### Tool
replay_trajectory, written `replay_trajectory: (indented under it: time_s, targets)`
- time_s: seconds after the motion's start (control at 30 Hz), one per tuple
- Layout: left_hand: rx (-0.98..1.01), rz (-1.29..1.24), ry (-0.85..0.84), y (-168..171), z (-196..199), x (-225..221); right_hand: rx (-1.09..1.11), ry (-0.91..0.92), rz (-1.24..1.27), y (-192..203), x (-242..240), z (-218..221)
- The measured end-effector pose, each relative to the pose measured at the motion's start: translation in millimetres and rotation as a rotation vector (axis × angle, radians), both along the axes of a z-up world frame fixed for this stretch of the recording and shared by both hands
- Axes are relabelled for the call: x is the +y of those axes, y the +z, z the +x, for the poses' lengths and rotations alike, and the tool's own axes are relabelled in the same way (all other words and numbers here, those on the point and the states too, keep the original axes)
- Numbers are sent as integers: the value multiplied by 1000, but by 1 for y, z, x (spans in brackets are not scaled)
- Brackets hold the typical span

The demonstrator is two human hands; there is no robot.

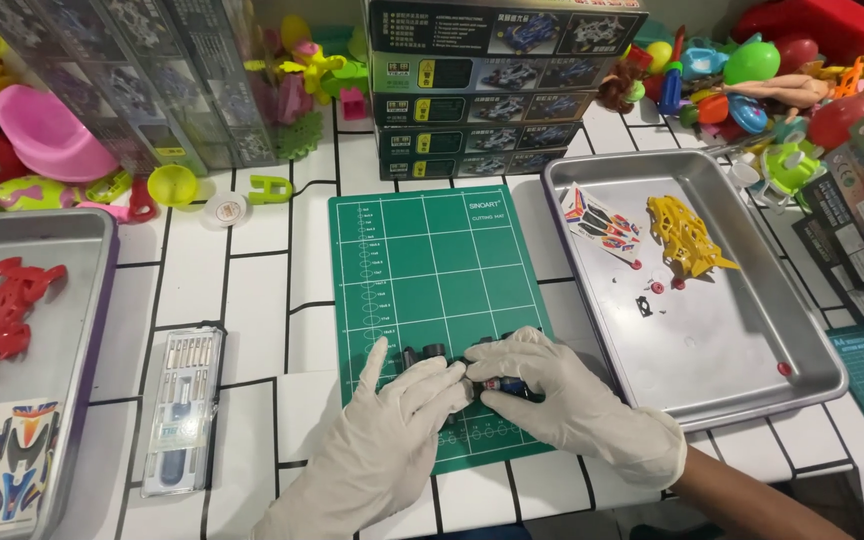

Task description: Assembling a mini 4WD toy car chassis, including installing batteries, motor, and gears, and testing the mechanism.

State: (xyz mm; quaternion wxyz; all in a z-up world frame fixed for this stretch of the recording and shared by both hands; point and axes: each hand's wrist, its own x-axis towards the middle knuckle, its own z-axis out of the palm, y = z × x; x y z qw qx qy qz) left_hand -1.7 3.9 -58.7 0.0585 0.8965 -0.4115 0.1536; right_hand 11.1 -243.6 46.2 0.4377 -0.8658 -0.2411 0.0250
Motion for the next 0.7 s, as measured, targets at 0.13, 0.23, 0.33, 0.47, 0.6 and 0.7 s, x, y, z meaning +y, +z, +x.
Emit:
replay_trajectory:
  time_s: [0.13,0.23,0.33,0.47,0.6,0.7]
  targets:
    - [53,-17,-51,44,5,7,46,-3,10,3,1,0]
    - [142,207,-66,65,12,9,63,-39,4,0,1,-2]
    - [226,71,-142,91,15,12,50,-33,4,1,1,-1]
    - [172,36,-192,102,17,20,-22,-7,23,-1,2,0]
    - [183,24,-240,109,21,23,-50,21,64,-1,0,0]
    - [192,68,-254,106,22,20,-94,24,19,-7,-2,1]
